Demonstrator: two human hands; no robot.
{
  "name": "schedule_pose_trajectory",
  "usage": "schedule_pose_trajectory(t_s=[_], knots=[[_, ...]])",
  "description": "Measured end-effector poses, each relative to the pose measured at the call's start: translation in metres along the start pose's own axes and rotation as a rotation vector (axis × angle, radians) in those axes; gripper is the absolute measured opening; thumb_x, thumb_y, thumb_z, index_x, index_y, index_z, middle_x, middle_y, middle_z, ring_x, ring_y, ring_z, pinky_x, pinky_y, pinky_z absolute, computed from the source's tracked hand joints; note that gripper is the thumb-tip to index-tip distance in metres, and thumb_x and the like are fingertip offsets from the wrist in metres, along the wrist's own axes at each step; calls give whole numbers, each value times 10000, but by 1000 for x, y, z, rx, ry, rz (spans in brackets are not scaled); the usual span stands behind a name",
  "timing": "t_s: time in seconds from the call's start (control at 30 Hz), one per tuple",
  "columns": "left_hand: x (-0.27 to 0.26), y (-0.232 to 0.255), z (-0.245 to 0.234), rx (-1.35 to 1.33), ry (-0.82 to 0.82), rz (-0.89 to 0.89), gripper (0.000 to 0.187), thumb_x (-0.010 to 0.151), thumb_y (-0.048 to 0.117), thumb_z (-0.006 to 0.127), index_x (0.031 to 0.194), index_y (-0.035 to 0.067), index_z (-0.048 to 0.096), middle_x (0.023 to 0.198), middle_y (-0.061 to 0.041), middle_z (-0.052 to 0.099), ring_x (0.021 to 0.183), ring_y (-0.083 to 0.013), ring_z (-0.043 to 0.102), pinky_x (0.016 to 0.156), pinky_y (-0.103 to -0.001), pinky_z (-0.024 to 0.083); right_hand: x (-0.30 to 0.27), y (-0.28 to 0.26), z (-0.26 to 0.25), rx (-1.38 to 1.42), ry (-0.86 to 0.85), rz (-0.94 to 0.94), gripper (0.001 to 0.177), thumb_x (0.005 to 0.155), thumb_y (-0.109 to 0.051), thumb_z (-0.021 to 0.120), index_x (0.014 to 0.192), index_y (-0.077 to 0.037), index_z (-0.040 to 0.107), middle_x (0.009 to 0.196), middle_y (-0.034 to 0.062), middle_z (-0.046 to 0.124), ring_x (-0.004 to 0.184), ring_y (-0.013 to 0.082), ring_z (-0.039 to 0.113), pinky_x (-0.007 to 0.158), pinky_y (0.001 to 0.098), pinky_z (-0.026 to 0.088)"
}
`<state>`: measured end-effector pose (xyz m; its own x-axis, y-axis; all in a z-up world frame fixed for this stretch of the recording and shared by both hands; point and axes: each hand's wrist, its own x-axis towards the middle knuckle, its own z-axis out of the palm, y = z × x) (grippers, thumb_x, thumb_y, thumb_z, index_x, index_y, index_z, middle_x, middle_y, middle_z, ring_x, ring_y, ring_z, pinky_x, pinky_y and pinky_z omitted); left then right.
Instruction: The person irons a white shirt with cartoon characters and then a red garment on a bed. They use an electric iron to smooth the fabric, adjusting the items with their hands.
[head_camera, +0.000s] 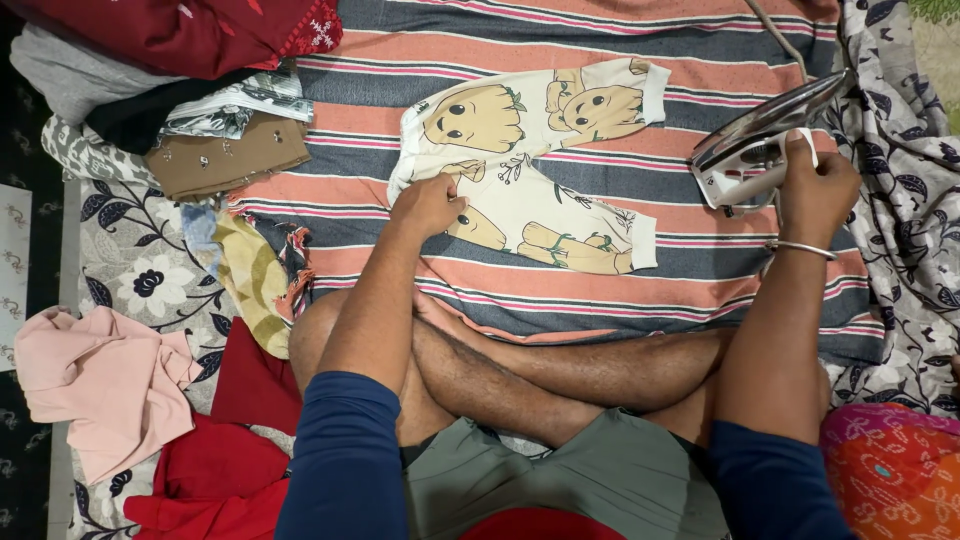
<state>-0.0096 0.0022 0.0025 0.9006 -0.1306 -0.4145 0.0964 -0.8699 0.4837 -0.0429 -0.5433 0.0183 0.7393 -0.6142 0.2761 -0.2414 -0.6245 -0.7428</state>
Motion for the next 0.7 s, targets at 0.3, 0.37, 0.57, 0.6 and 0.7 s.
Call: schedule_pose_trajectory(t_s=[0.3, 0.37, 0.57, 0.6, 0.7], knots=[[0, 3, -2, 9, -16, -23, 392, 898, 423, 714, 1142, 118, 679, 1117, -115, 743, 1071, -312, 692, 895, -446, 535, 4, 14, 4, 109, 36, -48, 321, 942, -244, 834, 1007, 28, 676, 912, 68, 695, 780, 125, 633, 719, 300, 526], [-1, 3, -2, 9, -17, -25, 389, 899, 424, 714, 1139, 119, 677, 1120, -112, 742, 1075, -310, 690, 895, -446, 534, 5, 19, 5, 181, 32, -39, 309, 920, -165, 809, 1094, 15, 629, 1001, 72, 667, 853, 134, 618, 773, 302, 532], [-1, 2, -2, 4, -12, -16, 378, 900, 421, 714, 1126, 120, 678, 1119, -111, 743, 1073, -313, 692, 895, -446, 533, 1, 18, -1, 183, -14, 19, 471, 860, -62, 744, 1272, -25, 519, 1095, 73, 619, 975, 159, 627, 888, 309, 550], [-1, 3, -2, 3, -13, -18, 376, 900, 421, 713, 1124, 121, 678, 1118, -111, 742, 1072, -312, 691, 895, -445, 533, -1, 14, -3, 177, -23, 11, 497, 859, -62, 749, 1290, -27, 504, 1098, 70, 626, 981, 159, 638, 895, 309, 554], [-1, 3, -2, 6, -9, -14, 376, 899, 420, 716, 1123, 120, 678, 1118, -114, 740, 1068, -315, 691, 892, -445, 533, -10, 1, -8, 133, -60, 39, 550, 882, -89, 782, 1328, -39, 466, 1092, 62, 627, 976, 155, 645, 880, 305, 546]])
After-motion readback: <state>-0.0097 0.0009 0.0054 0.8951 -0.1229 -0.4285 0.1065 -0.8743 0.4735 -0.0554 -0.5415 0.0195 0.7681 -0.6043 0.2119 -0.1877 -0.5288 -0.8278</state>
